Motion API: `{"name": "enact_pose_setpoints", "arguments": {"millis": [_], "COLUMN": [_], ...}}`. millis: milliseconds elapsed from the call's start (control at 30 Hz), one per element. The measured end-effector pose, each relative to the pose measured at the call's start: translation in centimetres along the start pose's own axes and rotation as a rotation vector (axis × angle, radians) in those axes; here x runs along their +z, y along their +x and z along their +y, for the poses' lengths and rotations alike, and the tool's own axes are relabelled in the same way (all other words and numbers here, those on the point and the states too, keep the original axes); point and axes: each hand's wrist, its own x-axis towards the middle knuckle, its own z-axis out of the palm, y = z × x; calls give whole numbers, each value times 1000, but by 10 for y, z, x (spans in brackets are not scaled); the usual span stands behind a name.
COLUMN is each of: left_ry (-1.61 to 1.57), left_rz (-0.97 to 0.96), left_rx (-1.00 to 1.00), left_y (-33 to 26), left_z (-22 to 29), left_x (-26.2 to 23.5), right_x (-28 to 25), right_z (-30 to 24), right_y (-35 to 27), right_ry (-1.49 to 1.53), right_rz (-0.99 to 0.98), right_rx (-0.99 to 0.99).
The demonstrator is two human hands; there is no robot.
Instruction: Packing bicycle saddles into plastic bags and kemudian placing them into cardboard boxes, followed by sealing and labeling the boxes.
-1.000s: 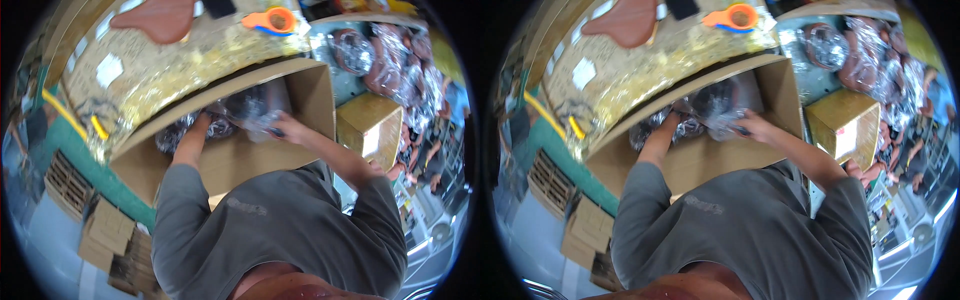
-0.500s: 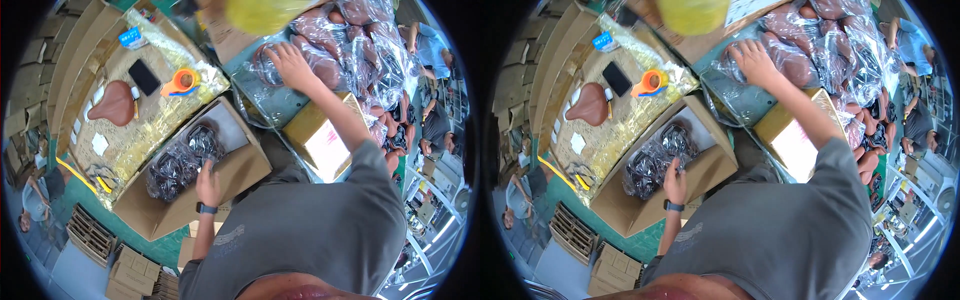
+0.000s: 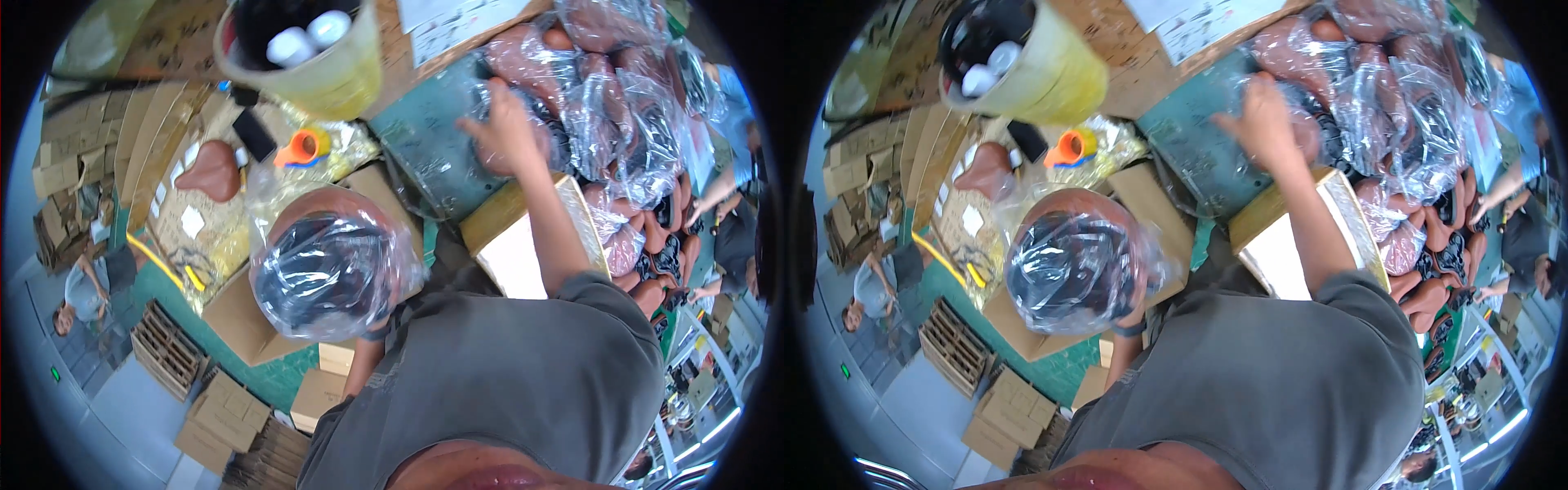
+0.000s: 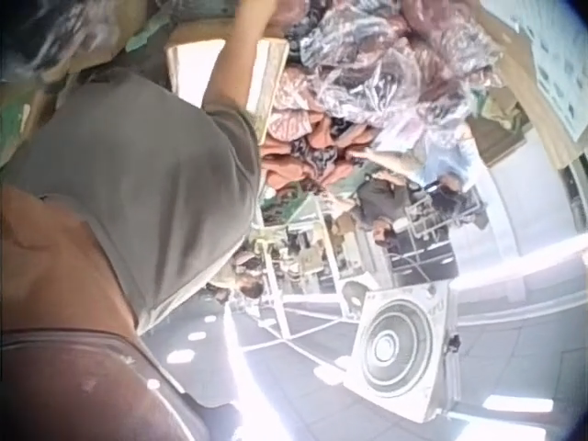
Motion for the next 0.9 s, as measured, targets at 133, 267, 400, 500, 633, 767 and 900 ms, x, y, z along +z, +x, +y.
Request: {"name": "enact_pose_setpoints", "arguments": {"millis": [133, 267, 400, 500, 633, 767, 900], "left_ry": [1721, 2416, 3535, 3958, 4087, 3028, 2294], "left_rz": [585, 507, 575, -687, -280, -147, 136], "left_rx": [318, 91, -587, -1381, -227, 207, -287], "left_y": [-118, -83, 67, 194, 231, 124, -3], "left_z": [18, 102, 190, 292, 340, 86, -63], "left_x": [80, 129, 151, 89, 22, 66, 79], "right_x": [129, 75, 49, 87, 72, -59, -151], "right_z": [148, 15, -35, -73, -115, -112, -149], "right_y": [62, 32, -86, -146, -158, -225, -231], "right_ry": [-505, -263, 91, -148, -204, 831, 631], "right_rz": [12, 114, 259, 181, -67, -16, -517], "right_rx": [596, 189, 243, 180, 258, 646, 29]}}
